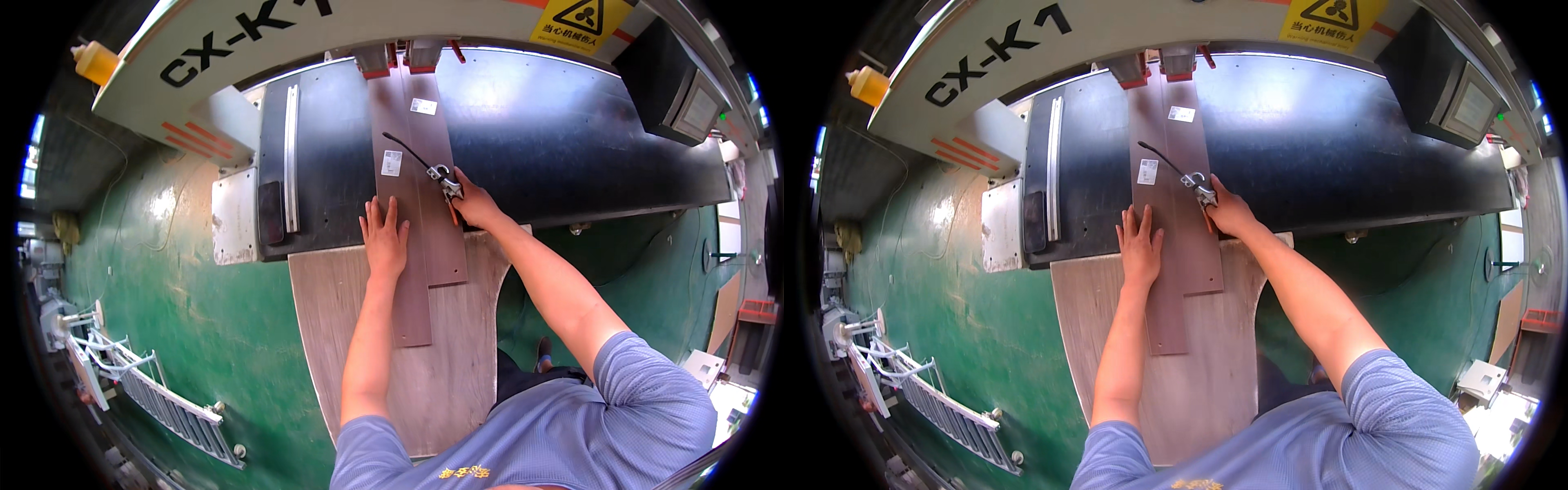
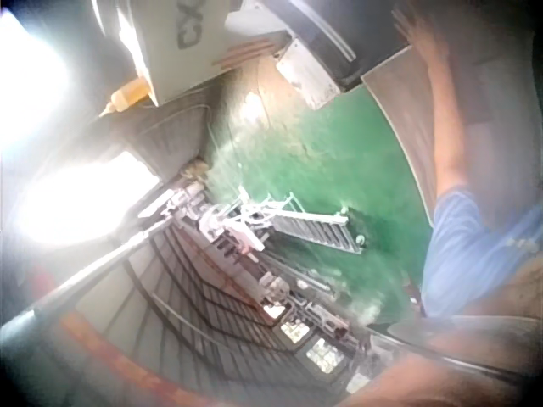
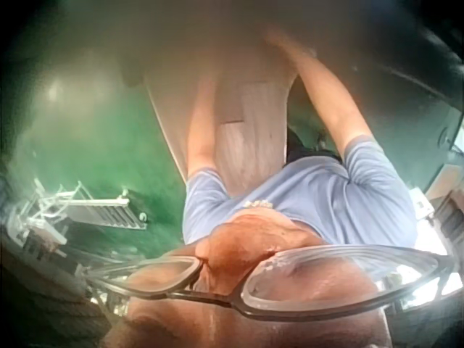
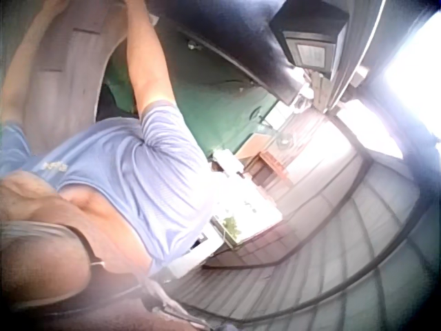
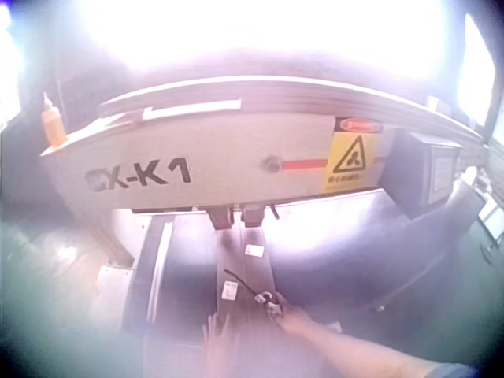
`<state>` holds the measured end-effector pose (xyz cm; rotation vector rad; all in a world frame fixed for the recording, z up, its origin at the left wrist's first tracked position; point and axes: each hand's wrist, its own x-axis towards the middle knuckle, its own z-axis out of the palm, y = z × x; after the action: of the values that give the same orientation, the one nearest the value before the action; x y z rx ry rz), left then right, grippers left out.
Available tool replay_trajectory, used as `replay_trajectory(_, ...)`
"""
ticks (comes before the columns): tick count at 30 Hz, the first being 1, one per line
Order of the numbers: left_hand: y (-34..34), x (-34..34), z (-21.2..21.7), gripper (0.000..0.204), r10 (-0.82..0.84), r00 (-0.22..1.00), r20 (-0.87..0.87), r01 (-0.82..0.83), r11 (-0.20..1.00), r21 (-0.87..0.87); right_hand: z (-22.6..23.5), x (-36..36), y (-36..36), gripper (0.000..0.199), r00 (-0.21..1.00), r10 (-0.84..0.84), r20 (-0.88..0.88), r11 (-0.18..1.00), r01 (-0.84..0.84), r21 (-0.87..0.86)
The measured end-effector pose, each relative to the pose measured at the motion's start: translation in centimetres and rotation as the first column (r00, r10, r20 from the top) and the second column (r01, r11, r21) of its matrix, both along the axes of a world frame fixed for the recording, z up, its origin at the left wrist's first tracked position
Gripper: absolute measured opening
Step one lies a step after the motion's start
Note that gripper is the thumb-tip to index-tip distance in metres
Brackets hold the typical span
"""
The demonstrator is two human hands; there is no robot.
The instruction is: The person feeds brown panels into a machine, cleans them with an air nozzle, marks a panel with a pen, and moves stacks of panels between work surfaces.
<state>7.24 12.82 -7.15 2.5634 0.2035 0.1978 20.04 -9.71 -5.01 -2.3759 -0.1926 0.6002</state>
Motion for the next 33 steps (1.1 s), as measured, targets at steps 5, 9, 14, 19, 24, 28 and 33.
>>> replay_trajectory(5, 0.4, 2.5, -0.5, 0.063, -0.005, 1.000, 0.013, 0.005, 1.000, 0.010, 1.6, 2.3, 0.8, 0.081, 0.994, -0.040, -0.106, 0.998, 0.044, 0.036)
replay_trajectory(9, 0.4, 2.8, -0.5, 0.062, -0.006, 1.000, -0.009, 0.007, 0.999, 0.038, 4.5, 2.6, 1.2, 0.079, 0.990, -0.039, -0.134, 0.993, 0.054, 0.109)
replay_trajectory(14, 0.0, 3.0, -0.1, 0.061, 0.002, 1.000, -0.018, -0.001, 0.999, 0.046, 1.5, 2.8, 0.3, 0.079, 0.985, -0.093, -0.143, 0.959, 0.127, 0.252)
replay_trajectory(19, -0.2, 3.3, -0.3, 0.060, 0.000, 1.000, -0.002, 0.001, 0.999, 0.032, 2.1, 2.9, 0.1, 0.081, 0.981, -0.091, -0.171, 0.951, 0.137, 0.277)
replay_trajectory(24, -0.3, 3.3, -0.7, 0.061, 0.002, 1.000, -0.013, -0.002, 1.000, 0.022, 0.4, 3.0, -0.2, 0.077, 0.992, -0.113, -0.050, 0.944, 0.123, 0.305)
replay_trajectory(28, -0.4, 2.9, -0.7, 0.061, 0.014, 1.000, -0.021, -0.014, 0.999, 0.031, -0.1, 3.0, -0.2, 0.076, 0.984, -0.121, -0.133, 0.892, 0.166, 0.420)
replay_trajectory(33, -0.8, 2.9, -0.4, 0.061, 0.020, 1.000, 0.008, -0.020, 1.000, 0.022, -0.1, 2.7, 0.0, 0.077, 0.992, -0.125, -0.033, 0.922, 0.129, 0.366)
